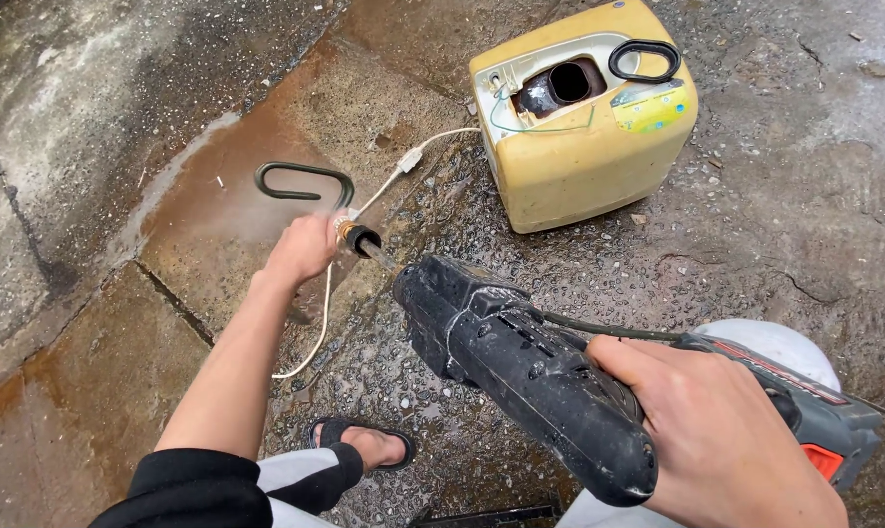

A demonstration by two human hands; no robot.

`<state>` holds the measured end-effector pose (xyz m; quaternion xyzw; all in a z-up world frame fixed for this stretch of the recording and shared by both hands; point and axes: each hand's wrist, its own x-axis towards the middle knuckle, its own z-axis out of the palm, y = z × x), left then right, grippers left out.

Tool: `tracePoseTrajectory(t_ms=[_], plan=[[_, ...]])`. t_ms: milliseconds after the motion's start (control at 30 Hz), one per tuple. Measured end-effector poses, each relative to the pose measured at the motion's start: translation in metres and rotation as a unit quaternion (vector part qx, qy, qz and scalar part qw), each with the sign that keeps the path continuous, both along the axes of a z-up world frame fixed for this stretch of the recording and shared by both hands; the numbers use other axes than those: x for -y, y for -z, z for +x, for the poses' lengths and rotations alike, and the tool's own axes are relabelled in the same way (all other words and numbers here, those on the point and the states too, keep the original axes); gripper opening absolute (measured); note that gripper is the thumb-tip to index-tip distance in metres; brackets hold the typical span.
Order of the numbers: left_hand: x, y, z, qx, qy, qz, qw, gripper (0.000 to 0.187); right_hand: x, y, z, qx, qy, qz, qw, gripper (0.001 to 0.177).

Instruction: Clean a heating element with a pressure washer and use a power drill to disassemble an appliance.

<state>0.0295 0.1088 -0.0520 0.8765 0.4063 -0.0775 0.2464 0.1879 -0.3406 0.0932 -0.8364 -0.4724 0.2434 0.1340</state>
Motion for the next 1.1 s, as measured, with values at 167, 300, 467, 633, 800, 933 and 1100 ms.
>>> tracePoseTrajectory(t_ms=[167, 300, 467, 633, 800, 933, 1100], plan=[[-0.021, 0.016, -0.012, -0.237, 0.162, 0.245, 0.926, 0.065, -0.006, 0.0, -0.003, 0.029, -0.008, -0.039, 0.999, 0.021], [-0.002, -0.006, -0.002, -0.307, 0.178, 0.272, 0.895, 0.067, -0.006, 0.001, -0.003, 0.029, -0.007, -0.035, 0.999, 0.019], [0.011, -0.002, 0.001, -0.416, 0.194, 0.268, 0.847, 0.051, -0.007, 0.002, -0.001, 0.041, 0.007, -0.062, 0.997, 0.021], [0.01, 0.014, 0.003, -0.456, 0.211, 0.277, 0.819, 0.028, -0.006, -0.002, -0.002, 0.036, 0.0, -0.055, 0.998, 0.023], [0.004, 0.012, 0.001, -0.463, 0.206, 0.271, 0.818, 0.031, -0.005, -0.003, -0.004, 0.039, -0.002, -0.08, 0.996, 0.024], [0.007, 0.006, -0.001, -0.489, 0.233, 0.285, 0.791, 0.022, -0.001, -0.003, -0.004, 0.039, 0.011, -0.062, 0.997, 0.025], [0.001, 0.005, 0.003, -0.507, 0.244, 0.3, 0.77, 0.021, -0.002, -0.003, -0.004, 0.031, 0.002, -0.083, 0.996, 0.023]])
